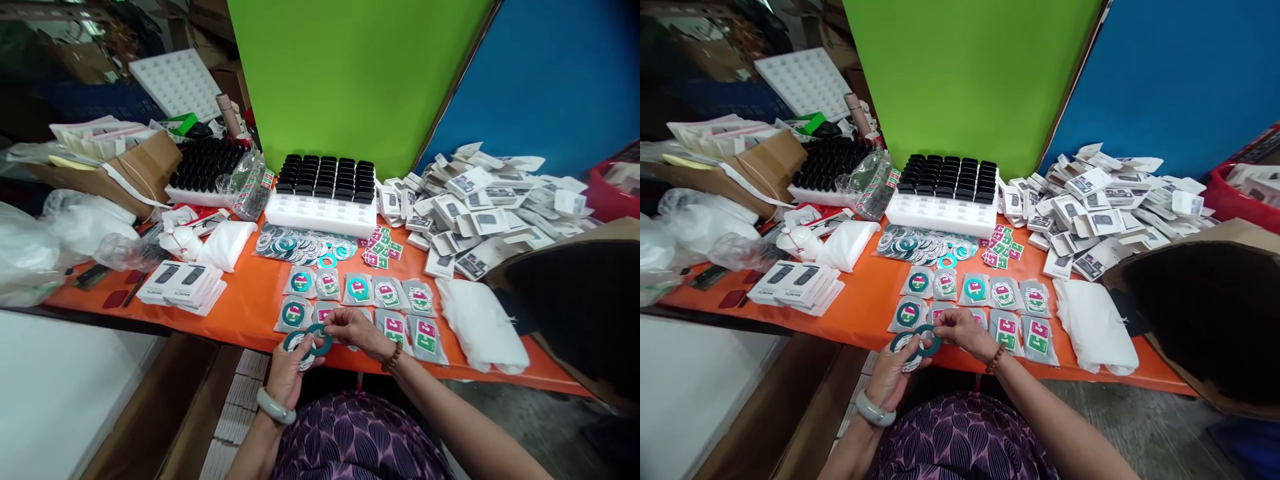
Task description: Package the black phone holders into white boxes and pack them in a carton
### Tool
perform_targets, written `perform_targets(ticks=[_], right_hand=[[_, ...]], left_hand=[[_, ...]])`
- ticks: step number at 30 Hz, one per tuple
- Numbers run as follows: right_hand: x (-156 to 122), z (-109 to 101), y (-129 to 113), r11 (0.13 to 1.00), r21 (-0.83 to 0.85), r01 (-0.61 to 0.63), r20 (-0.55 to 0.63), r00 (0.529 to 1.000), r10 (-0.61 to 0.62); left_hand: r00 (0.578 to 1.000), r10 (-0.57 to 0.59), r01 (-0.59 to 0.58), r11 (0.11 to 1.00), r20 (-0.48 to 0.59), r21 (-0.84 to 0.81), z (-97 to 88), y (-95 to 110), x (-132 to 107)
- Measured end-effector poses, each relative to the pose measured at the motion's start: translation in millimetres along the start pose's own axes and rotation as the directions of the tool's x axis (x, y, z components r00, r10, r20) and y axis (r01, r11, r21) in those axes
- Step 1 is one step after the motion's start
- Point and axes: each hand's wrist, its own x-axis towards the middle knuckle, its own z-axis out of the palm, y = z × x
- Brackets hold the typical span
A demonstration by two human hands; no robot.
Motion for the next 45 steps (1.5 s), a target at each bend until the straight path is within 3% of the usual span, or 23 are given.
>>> perform_targets(ticks=[10, 15, 19, 22, 25, 27, 32, 34, 37, 41, 45], right_hand=[[4.2, -8.6, 11.1, 0.996, -0.090, 0.029, -0.102, 0.994, -0.038], [11.0, -22.4, 12.3, 0.980, -0.164, 0.109, -0.227, 0.963, -0.145], [21.2, -25.0, 15.7, 0.938, -0.325, 0.123, -0.285, 0.933, -0.220], [23.1, -20.4, 18.0, 0.847, -0.519, 0.113, -0.288, 0.910, -0.298], [14.3, -16.0, 14.7, 0.729, -0.675, 0.109, -0.317, 0.850, -0.421], [3.2, -14.0, 9.5, 0.717, -0.686, 0.125, -0.322, 0.832, -0.453], [-26.2, -14.3, 4.6, 0.918, -0.375, 0.127, -0.209, 0.954, -0.217], [-32.8, -21.3, 9.1, 0.967, -0.228, 0.111, -0.196, 0.968, -0.158], [-36.3, -42.0, 18.1, 0.987, -0.102, 0.124, -0.277, 0.949, -0.148], [-33.2, -68.2, 26.2, 0.970, -0.196, 0.141, -0.413, 0.886, -0.212], [-27.9, -68.5, 28.2, 0.913, -0.393, 0.113, -0.424, 0.858, -0.289]], left_hand=[[1.000, -0.030, 0.030, 0.998, 0.003, -0.053, 0.6, -3.1, -0.5], [0.990, -0.041, 0.036, 0.998, -0.134, -0.043, -10.5, -2.7, 0.0], [0.974, -0.061, 0.057, 0.998, -0.219, -0.025, -18.5, 1.6, -3.4], [0.968, -0.068, 0.066, 0.998, -0.240, -0.015, -19.6, 4.1, -6.8], [0.978, -0.065, 0.068, 0.998, -0.199, 0.010, -15.7, 5.3, -8.6], [0.987, -0.067, 0.071, 0.997, -0.145, 0.027, -9.5, 5.0, -8.0], [0.995, -0.098, 0.098, 0.992, -0.016, 0.074, 18.6, 0.7, -2.5], [0.994, -0.108, 0.106, 0.990, 0.026, 0.093, 30.5, -2.3, -0.8], [0.986, -0.156, 0.149, 0.984, 0.063, 0.101, 41.2, -6.6, -0.1], [0.972, -0.223, 0.224, 0.975, 0.080, 0.004, 40.2, -8.5, -1.2], [0.950, -0.283, 0.291, 0.956, 0.134, -0.045, 34.4, -6.2, -1.8]])
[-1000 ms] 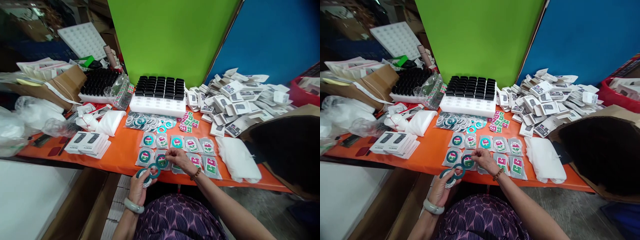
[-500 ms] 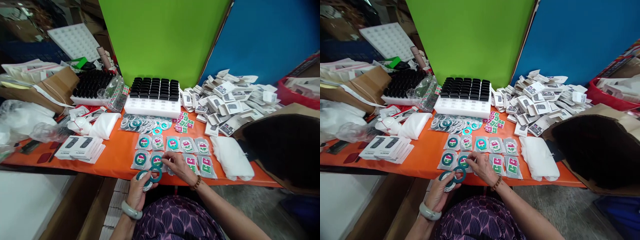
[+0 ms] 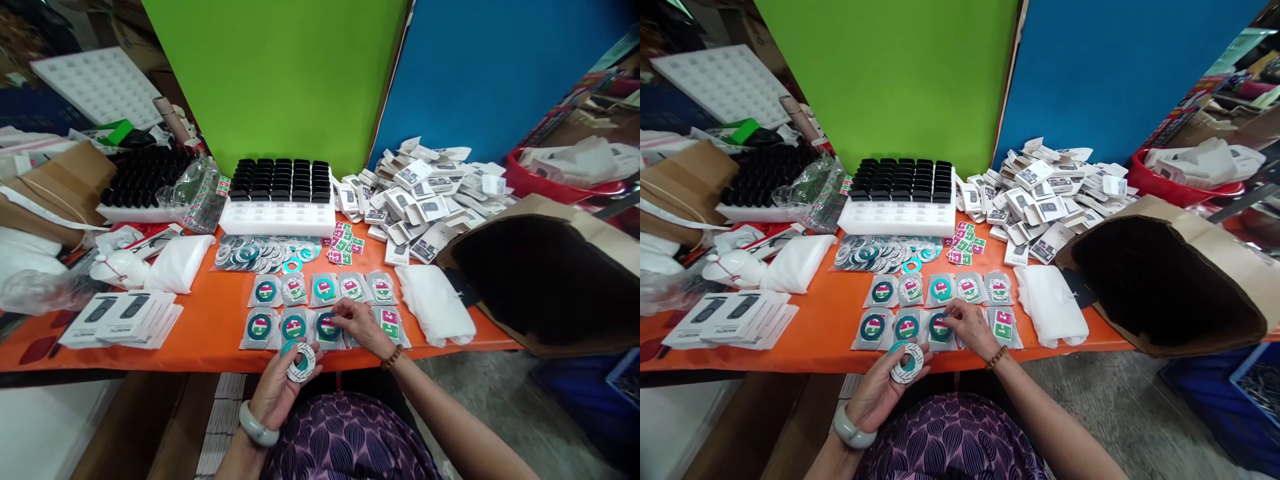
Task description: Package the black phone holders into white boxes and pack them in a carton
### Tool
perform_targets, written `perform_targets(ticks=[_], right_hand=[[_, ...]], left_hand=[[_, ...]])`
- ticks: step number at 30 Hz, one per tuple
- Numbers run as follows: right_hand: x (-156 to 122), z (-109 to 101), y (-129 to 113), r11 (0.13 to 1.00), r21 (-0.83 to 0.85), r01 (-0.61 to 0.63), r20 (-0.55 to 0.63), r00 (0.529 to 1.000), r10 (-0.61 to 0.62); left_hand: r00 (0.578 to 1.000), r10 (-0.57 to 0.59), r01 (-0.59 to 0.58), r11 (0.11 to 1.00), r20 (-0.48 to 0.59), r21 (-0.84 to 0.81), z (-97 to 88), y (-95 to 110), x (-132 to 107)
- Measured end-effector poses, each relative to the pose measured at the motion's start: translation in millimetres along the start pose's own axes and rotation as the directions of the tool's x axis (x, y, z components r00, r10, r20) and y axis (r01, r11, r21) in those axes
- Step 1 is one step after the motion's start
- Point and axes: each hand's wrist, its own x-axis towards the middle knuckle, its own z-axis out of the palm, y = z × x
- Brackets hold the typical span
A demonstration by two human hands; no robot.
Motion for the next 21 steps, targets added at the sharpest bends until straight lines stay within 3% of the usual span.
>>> perform_targets(ticks=[5, 8, 11, 14, 18, 21], right_hand=[[-6.6, 7.7, -8.1, 0.956, -0.268, 0.123, -0.046, 0.989, -0.140], [-16.6, 3.0, -17.0, 0.946, -0.292, 0.140, -0.091, 0.981, -0.173], [-28.2, -2.5, -25.7, 0.982, -0.161, 0.095, 0.011, 0.995, -0.094], [-34.9, -4.3, -26.5, 0.999, 0.024, -0.039, 0.131, 0.991, 0.036], [-34.4, -6.9, -17.3, 0.935, 0.309, -0.172, 0.176, 0.977, 0.121], [-32.9, -13.0, -13.1, 0.885, 0.394, -0.250, 0.162, 0.966, 0.200]], left_hand=[[0.999, -0.002, -0.002, 0.996, 0.052, 0.086, 2.0, -0.6, 1.3], [1.000, 0.021, -0.022, 0.991, 0.010, 0.128, 9.4, -2.9, 5.5], [0.999, 0.033, -0.035, 0.987, 0.013, 0.159, 20.1, -5.0, 11.0], [0.997, 0.037, -0.048, 0.982, 0.065, 0.180, 30.4, -7.8, 15.2], [0.995, 0.022, -0.040, 0.980, 0.095, 0.195, 38.5, -12.2, 17.3], [0.995, 0.024, -0.045, 0.974, 0.093, 0.222, 41.7, -13.5, 18.2]])
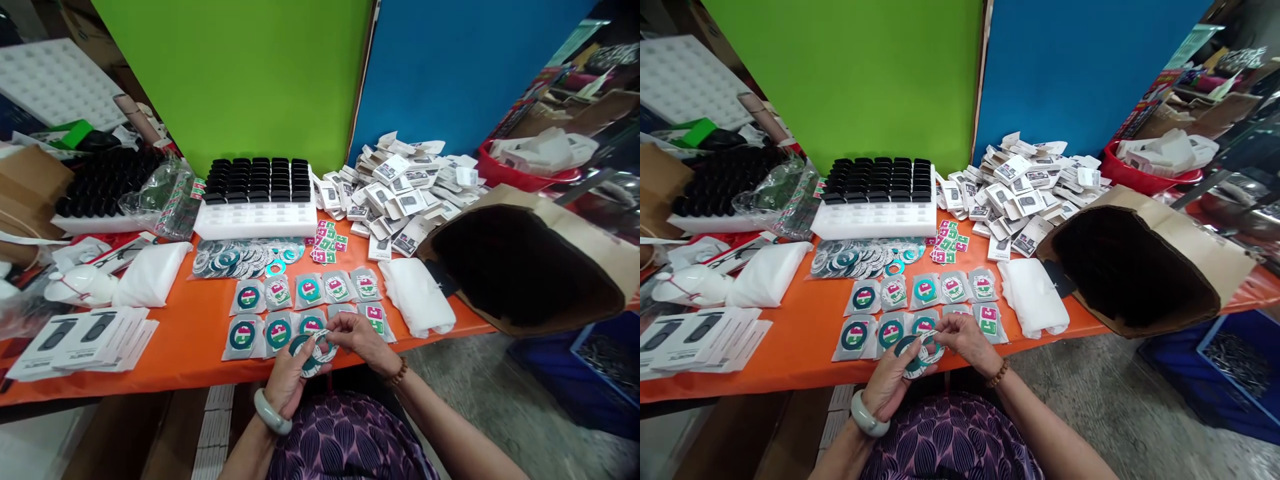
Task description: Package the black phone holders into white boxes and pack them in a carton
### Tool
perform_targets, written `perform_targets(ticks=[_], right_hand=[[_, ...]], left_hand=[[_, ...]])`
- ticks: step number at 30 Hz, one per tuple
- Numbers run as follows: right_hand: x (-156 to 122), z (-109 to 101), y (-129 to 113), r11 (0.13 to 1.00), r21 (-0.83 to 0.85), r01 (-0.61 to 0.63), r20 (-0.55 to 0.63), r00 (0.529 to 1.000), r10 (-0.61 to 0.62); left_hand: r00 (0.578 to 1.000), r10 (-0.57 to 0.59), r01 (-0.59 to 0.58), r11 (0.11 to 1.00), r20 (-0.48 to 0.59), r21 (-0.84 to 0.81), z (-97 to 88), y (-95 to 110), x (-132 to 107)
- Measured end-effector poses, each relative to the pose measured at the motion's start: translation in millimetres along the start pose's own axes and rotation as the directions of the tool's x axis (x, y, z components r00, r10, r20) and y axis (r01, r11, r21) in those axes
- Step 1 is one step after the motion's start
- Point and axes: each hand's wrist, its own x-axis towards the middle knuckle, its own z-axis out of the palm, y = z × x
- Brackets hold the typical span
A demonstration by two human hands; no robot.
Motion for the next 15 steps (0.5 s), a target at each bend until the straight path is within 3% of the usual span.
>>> perform_targets(ticks=[4, 8, 12, 15], right_hand=[[-1.3, -12.9, -4.5, 0.998, 0.045, -0.042, -0.072, 0.996, 0.045], [0.1, -32.1, -6.9, 0.999, 0.019, 0.031, -0.259, 0.966, -0.026], [5.0, -43.2, 0.7, 0.980, -0.181, 0.081, -0.308, 0.942, -0.135], [5.6, -41.4, 8.8, 0.877, -0.460, 0.136, -0.284, 0.914, -0.290]], left_hand=[[1.000, 0.011, -0.011, 1.000, -0.014, 0.029, 1.4, 0.9, 1.9], [0.997, -0.003, 0.007, 0.998, -0.072, 0.059, -3.1, -1.0, 3.4], [0.993, -0.028, 0.035, 0.998, -0.117, 0.059, -8.0, -3.7, 4.1], [0.990, -0.030, 0.038, 0.998, -0.137, 0.054, -7.1, -4.2, 4.5]])
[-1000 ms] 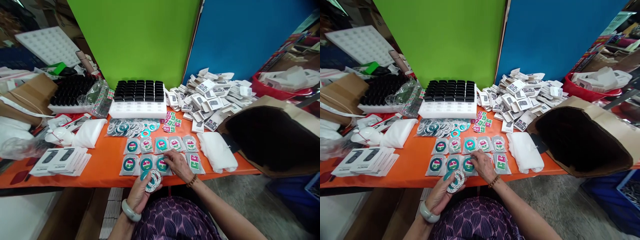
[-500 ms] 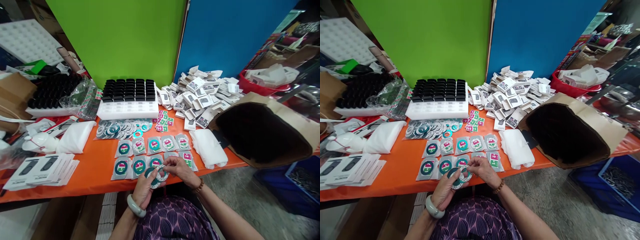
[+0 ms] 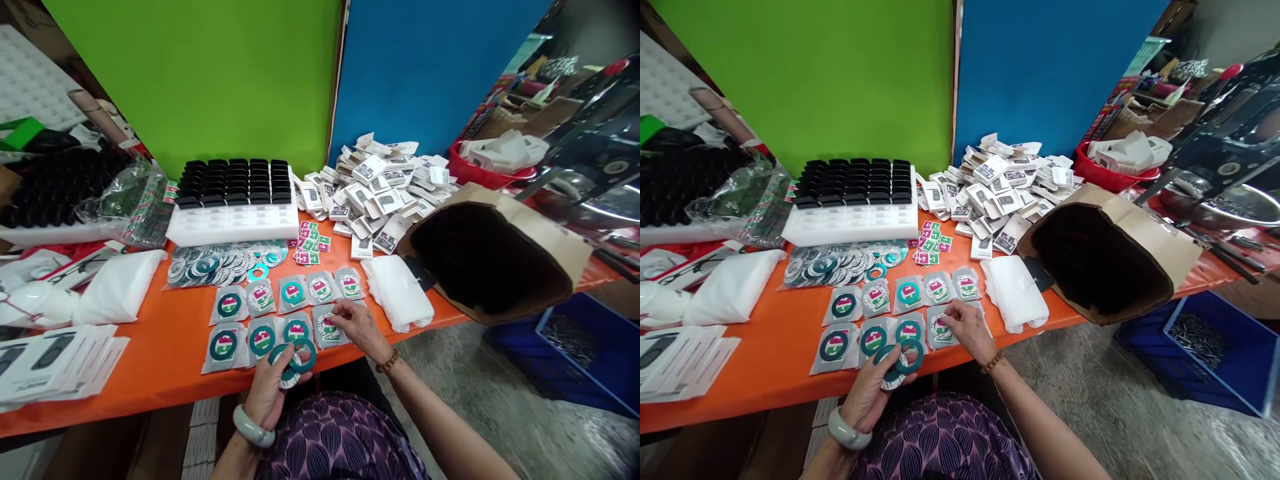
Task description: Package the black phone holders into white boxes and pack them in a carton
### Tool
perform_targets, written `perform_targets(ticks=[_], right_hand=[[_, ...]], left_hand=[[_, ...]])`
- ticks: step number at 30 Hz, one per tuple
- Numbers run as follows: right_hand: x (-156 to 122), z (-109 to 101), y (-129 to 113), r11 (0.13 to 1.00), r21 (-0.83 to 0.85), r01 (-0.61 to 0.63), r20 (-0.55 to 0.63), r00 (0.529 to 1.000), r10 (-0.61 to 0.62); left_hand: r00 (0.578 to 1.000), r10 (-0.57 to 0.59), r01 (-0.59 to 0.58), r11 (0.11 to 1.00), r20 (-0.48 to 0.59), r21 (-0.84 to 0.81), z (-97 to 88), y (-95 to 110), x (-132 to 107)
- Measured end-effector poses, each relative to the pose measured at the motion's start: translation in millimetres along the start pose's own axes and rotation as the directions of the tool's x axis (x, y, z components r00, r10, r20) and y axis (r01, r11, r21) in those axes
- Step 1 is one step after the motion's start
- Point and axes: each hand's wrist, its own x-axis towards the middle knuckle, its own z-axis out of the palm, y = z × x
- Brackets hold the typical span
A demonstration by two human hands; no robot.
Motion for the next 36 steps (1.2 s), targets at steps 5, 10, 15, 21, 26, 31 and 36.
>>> perform_targets(ticks=[5, 10, 15, 21, 26, 31, 36], right_hand=[[-15.7, 0.6, -8.2, 0.946, -0.287, 0.149, -0.157, 0.967, -0.200], [-36.1, 1.5, -24.8, 0.999, 0.037, 0.019, 0.092, 0.996, -0.023], [-35.3, -10.2, -11.3, 0.911, 0.384, -0.148, 0.180, 0.980, 0.083], [-15.9, -49.0, 23.5, 0.964, 0.231, -0.135, -0.139, 0.976, 0.170], [-15.7, -44.2, 31.0, 0.986, -0.163, 0.013, -0.241, 0.969, -0.053], [-21.2, -36.5, 34.5, 0.957, -0.284, 0.057, -0.261, 0.956, -0.134], [-25.3, -38.0, 43.2, 0.969, -0.247, 0.021, -0.305, 0.947, -0.098]], left_hand=[[0.999, 0.018, -0.019, 0.999, 0.040, 0.033, 8.0, 0.5, -0.1], [0.989, -0.005, -0.006, 0.997, 0.148, 0.076, 21.7, -1.7, -0.2], [0.976, -0.042, 0.017, 0.992, 0.212, 0.121, 33.1, -4.4, -2.8], [0.993, -0.040, 0.034, 0.998, 0.112, 0.052, 26.4, 7.2, -1.4], [0.991, 0.090, -0.091, 0.996, 0.094, 0.002, 12.8, 37.6, 3.8], [0.962, 0.273, -0.274, 0.962, -0.027, -0.020, -6.0, 81.4, 20.9], [0.886, 0.444, -0.423, 0.892, -0.131, 0.160, -38.9, 124.5, 52.0]])
